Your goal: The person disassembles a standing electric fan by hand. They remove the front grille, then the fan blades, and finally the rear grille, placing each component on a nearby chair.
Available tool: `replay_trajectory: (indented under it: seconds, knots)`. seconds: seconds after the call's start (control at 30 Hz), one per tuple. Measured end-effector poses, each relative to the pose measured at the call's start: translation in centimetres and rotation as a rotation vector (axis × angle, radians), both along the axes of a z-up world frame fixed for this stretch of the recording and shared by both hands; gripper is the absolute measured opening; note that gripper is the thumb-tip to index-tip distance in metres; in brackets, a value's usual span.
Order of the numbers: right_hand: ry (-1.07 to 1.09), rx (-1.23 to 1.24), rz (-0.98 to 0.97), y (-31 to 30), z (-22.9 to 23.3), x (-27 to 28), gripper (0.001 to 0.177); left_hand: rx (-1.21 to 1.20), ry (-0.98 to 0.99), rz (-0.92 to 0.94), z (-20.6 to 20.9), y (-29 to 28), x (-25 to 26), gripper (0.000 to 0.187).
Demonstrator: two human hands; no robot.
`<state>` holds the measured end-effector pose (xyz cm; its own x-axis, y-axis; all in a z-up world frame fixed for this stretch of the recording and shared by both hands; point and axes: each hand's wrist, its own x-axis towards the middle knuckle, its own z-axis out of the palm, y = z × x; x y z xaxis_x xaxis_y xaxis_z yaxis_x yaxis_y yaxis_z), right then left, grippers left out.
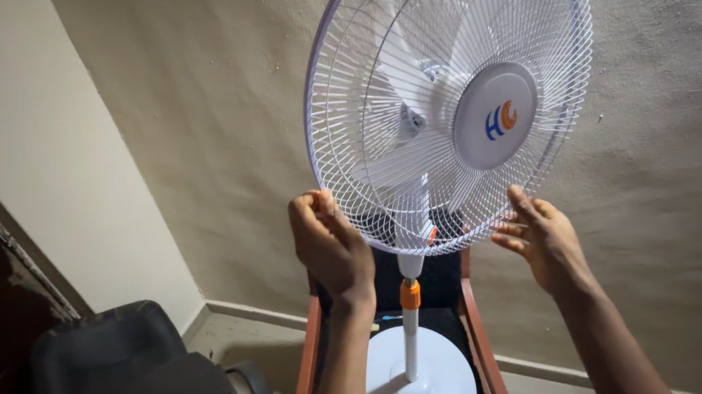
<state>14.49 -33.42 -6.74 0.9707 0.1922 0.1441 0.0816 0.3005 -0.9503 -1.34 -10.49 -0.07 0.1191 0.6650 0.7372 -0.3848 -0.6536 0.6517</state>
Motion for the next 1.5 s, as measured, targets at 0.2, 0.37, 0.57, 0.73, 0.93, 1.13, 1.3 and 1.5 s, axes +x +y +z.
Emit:
replay_trajectory:
  seconds: [0.2, 0.37, 0.57, 0.73, 0.93, 1.13, 1.3, 1.5]
  knots:
    - [0.025, 0.042, -0.045, -0.2, 0.0, 0.7, 0.093, 0.022, -0.075, 0.061, -0.6, -0.6, 1.1, 0.019]
    - [0.059, 0.112, -0.083, -0.1, 0.0, 0.5, 0.089, 0.072, -0.116, 0.159, -1.4, -0.8, 2.2, 0.026]
    - [0.076, 0.087, -0.088, 0.4, 0.7, -0.5, 0.1, -0.004, -0.111, 0.161, -1.3, -1.3, 1.7, 0.029]
    - [0.094, 0.081, -0.066, 0.5, 0.5, -0.3, 0.107, -0.294, 0.076, 0.238, 0.2, -2.3, 1.1, 0.035]
    - [0.064, 0.099, 0.008, 0.4, 0.1, 0.3, 0.098, -0.333, 0.293, 0.265, 0.9, -1.9, -0.3, 0.041]
    - [0.053, 0.128, 0.085, 0.4, -1.1, 1.5, 0.089, -0.244, 0.39, 0.296, 0.2, -1.1, 0.1, 0.048]
    - [0.045, 0.06, 0.067, 0.8, -2.1, 2.1, 0.101, -0.172, 0.358, 0.358, -0.8, -0.3, 1.4, 0.049]
    - [0.084, 0.12, 0.07, 1.5, -1.5, 1.4, 0.113, -0.25, 0.396, 0.293, -0.8, -0.3, 1.3, 0.053]
